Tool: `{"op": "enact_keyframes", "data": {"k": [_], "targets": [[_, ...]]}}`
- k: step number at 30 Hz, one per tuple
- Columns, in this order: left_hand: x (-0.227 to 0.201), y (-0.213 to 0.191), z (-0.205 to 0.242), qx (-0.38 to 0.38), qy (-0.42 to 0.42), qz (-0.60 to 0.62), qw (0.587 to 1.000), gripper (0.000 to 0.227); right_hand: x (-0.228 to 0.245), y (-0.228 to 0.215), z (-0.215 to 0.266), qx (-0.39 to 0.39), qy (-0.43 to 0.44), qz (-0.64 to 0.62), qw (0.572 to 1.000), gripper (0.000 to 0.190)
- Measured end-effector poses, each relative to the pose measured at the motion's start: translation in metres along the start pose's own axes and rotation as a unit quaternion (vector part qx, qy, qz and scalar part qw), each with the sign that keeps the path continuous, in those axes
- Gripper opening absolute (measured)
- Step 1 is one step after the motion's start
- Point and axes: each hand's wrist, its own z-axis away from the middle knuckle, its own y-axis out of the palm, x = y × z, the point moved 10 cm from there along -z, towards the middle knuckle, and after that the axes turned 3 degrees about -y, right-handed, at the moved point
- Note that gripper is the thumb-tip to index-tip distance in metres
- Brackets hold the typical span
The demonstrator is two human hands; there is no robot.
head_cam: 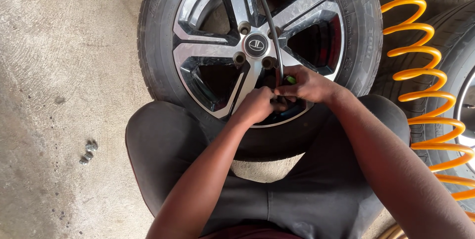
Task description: The person sits on the floor with a detached tire resting on their legs and attaches an air hose chuck to the tire valve to inflate it. They then move the hose to a second tire and continue inflating, repositioning the hose on the valve stems.
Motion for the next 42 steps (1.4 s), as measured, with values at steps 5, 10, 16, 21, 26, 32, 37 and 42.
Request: {"op": "enact_keyframes", "data": {"k": [5,10,16,21,26,32,37,42], "targets": [[-0.0003,-0.0002,-0.0002,0.000,0.005,0.002,1.000,0.021,0.0004,-0.0007,0.0002,-0.001,0.004,0.002,1.000,0.019],[-0.0002,0.0002,-0.0016,-0.002,0.013,0.001,1.000,0.022,0.0004,-0.0008,-0.0005,-0.001,-0.015,-0.009,1.000,0.019],[0.0006,0.0010,-0.0023,0.001,0.002,-0.008,1.000,0.023,0.0004,-0.0019,-0.0004,-0.005,0.005,0.011,1.000,0.019],[0.0006,0.0015,-0.0017,0.003,-0.006,-0.017,1.000,0.024,-0.0011,-0.0023,-0.0006,-0.004,0.019,0.033,0.999,0.018],[0.0034,0.0038,-0.0035,0.002,-0.003,-0.017,1.000,0.025,0.0007,-0.0012,-0.0004,-0.003,0.006,0.020,1.000,0.017],[0.0031,0.0021,-0.0030,-0.002,-0.002,-0.019,1.000,0.025,0.0010,-0.0006,-0.0005,-0.004,-0.003,0.011,1.000,0.016],[0.0039,0.0028,-0.0036,-0.007,0.003,-0.019,1.000,0.026,0.0018,-0.0009,0.0004,-0.002,-0.004,-0.008,1.000,0.016],[0.0038,0.0019,-0.0043,-0.009,0.000,-0.022,1.000,0.027,-0.0003,-0.0014,-0.0013,-0.004,-0.009,0.007,1.000,0.017]]}}
